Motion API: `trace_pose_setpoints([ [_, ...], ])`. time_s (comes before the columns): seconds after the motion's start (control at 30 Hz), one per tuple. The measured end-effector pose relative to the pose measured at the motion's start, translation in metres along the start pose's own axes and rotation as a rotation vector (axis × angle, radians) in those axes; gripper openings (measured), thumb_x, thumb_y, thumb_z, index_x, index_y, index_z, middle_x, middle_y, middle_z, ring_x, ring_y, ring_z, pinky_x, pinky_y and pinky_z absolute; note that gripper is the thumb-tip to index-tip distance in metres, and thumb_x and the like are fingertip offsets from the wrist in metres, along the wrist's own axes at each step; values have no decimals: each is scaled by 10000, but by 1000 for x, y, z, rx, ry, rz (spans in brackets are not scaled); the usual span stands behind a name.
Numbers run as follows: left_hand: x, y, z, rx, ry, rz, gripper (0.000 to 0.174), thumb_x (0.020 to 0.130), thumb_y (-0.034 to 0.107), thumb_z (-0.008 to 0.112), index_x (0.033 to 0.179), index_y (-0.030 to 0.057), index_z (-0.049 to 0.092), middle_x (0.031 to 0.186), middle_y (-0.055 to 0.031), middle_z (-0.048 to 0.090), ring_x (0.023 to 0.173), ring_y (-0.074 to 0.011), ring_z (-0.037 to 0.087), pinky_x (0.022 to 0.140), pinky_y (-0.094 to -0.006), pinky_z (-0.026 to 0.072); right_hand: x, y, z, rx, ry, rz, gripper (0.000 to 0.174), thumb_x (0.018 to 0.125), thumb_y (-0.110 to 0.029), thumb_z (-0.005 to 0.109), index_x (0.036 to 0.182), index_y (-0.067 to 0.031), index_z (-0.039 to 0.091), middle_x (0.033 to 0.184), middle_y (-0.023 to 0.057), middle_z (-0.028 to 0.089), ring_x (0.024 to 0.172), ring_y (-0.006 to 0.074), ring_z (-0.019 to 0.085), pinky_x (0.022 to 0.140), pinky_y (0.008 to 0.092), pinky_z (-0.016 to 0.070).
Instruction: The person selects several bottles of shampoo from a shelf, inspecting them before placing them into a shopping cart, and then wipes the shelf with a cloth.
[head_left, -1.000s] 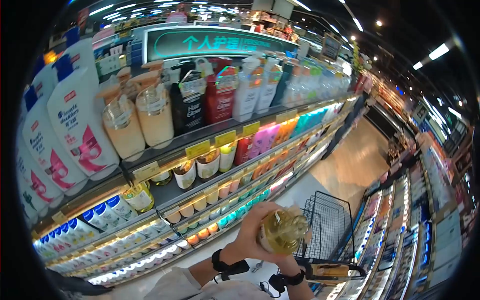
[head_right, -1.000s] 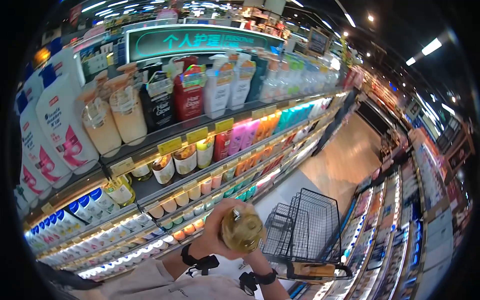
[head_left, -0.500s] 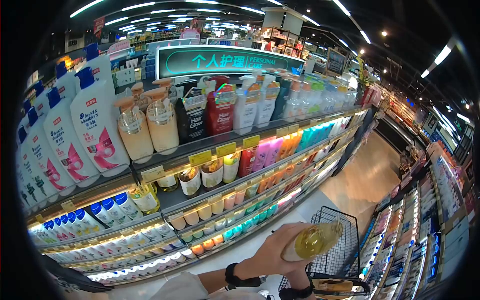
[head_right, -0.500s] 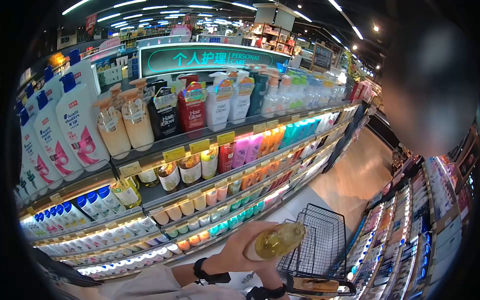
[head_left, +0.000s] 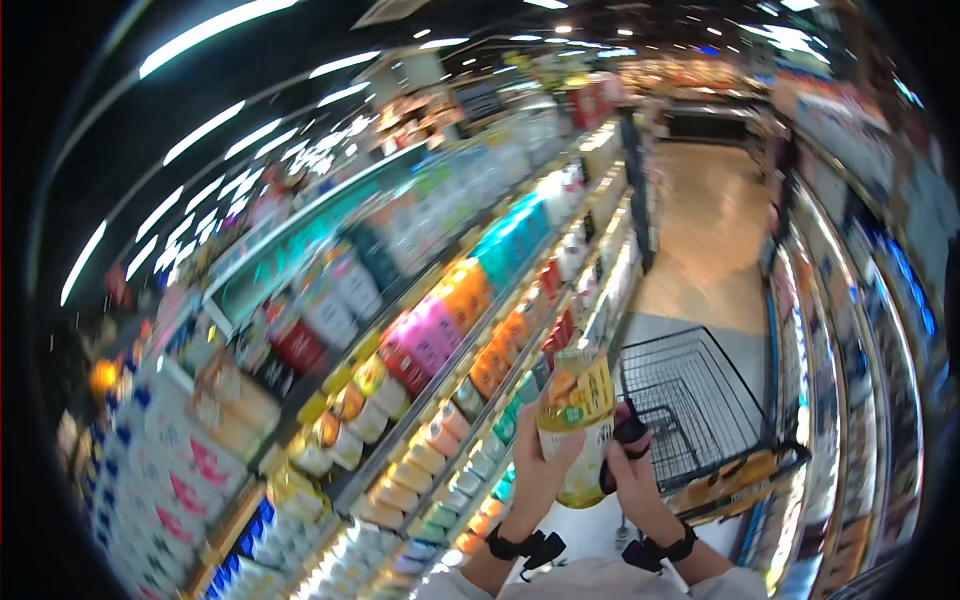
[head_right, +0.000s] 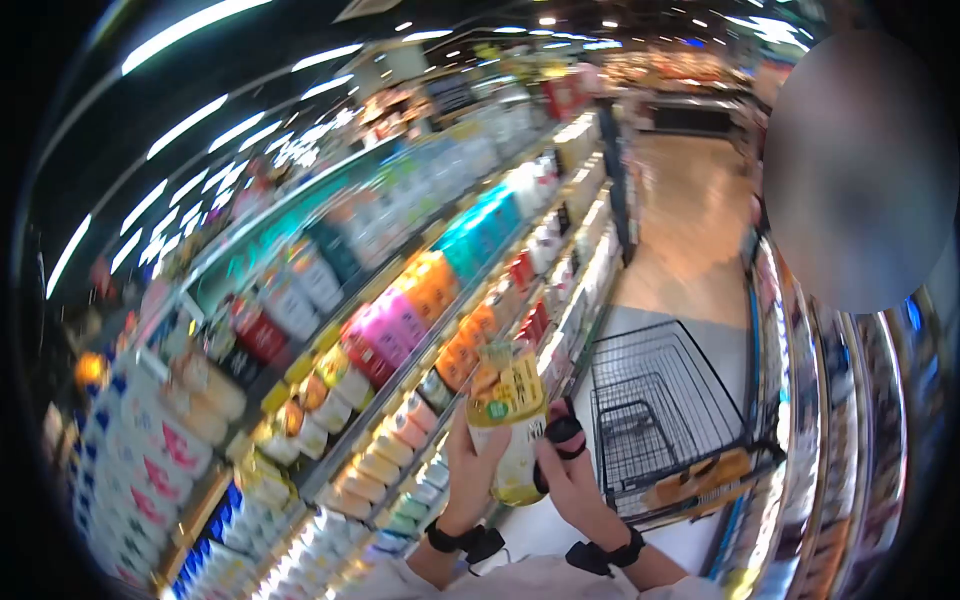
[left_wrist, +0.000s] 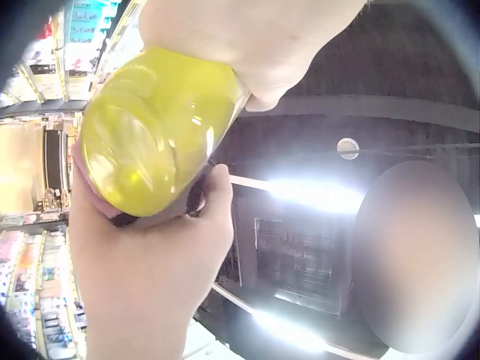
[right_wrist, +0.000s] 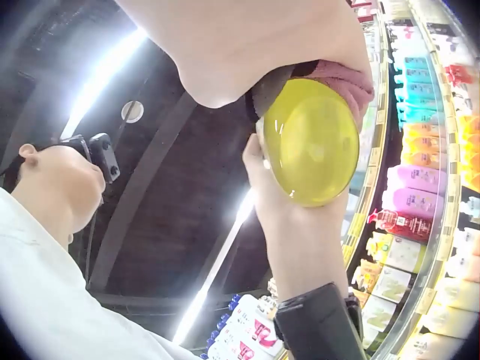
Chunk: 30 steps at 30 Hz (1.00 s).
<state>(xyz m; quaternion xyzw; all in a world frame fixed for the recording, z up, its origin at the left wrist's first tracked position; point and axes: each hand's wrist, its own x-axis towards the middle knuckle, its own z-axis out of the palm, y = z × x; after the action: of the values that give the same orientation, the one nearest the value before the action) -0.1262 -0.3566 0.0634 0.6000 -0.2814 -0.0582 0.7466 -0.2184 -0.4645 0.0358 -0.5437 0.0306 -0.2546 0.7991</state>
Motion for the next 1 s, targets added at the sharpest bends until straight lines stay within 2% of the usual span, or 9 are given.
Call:
trace_pose_setpoints([
  [0.07, -1, 2, 16, 240, -110, 143, 520, 879, 57, 725, 1333, -14, 482, 1249, -84, 597, 1138, -178, 590, 975, -312, 471, -2, -11, -13, 96, 44, -88, 603, 974, 10, 551, 1493, -10, 243, 1348, 68, 493, 1190, 107, 501, 996, 262, 432],
  [0.17, -4, 3, 54, 61, -166, 100, 532, 844, -18, 730, 1314, -46, 482, 1265, -126, 582, 1174, -210, 577, 1032, -342, 448, 6, -8, -37, 177, 168, -367, 683, 896, 40, 673, 1457, -4, 287, 1313, 70, 535, 1175, 94, 535, 977, 265, 464],
  [0.3, -12, -1, 89, -33, -195, -61, 556, 848, -53, 710, 1340, -91, 454, 1291, -168, 575, 1205, -223, 564, 1051, -362, 443, 3, -54, -74, 228, 141, -280, 527, 866, -29, 750, 1318, 4, 480, 1118, 15, 618, 1062, 84, 594, 925, 253, 499],
  [0.4, -16, -9, 114, -43, -237, -57, 590, 865, -41, 698, 1387, -101, 430, 1322, -179, 566, 1226, -228, 554, 1056, -361, 436, 2, -74, -105, 170, 159, -247, 526, 862, -33, 758, 1307, 1, 481, 1115, 13, 614, 1046, 75, 590, 915, 253, 500],
  [0.57, -9, -13, 138, 76, -302, 101, 561, 940, 40, 651, 1432, -94, 416, 1350, -175, 561, 1214, -222, 560, 1034, -337, 439, -1, -63, -123, 149, 211, -386, 764, 796, -74, 831, 1402, 8, 373, 1313, 63, 527, 1188, 103, 521, 998, 293, 455],
  [0.67, -7, -14, 156, 122, -171, 116, 402, 1033, 180, 537, 1345, -69, 491, 1191, -84, 620, 1046, -142, 603, 887, -285, 493, 3, -38, -126, 104, 200, -383, 888, 757, -172, 874, 1435, 20, 333, 1335, 101, 536, 1211, 130, 527, 1016, 306, 447],
  [0.87, 7, -29, 160, 166, -214, 52, 331, 1084, 241, 427, 1261, -25, 512, 1179, -81, 603, 1010, -103, 586, 838, -267, 493, -11, -36, -145, -32, 69, -42, 675, 719, -334, 896, 1166, 68, 590, 1037, 107, 709, 942, 124, 654, 845, 289, 533],
  [0.9, 7, -35, 154, 132, -182, -44, 622, 1006, 351, 594, 1424, -64, 395, 1313, -145, 529, 1165, -196, 528, 1008, -334, 425, -12, -34, -148, -65, 68, -9, 675, 724, -338, 893, 1171, 65, 587, 1023, 102, 710, 927, 115, 652, 837, 283, 532],
  [1.0, 3, -59, 136, 343, -191, 100, 864, 931, 444, 671, 1503, -49, 253, 1418, -164, 420, 1275, -239, 442, 1075, -374, 368, -11, -18, -146, -26, 76, -27, 546, 876, -270, 765, 1270, 46, 558, 983, 60, 708, 875, 81, 629, 827, 264, 521],
])
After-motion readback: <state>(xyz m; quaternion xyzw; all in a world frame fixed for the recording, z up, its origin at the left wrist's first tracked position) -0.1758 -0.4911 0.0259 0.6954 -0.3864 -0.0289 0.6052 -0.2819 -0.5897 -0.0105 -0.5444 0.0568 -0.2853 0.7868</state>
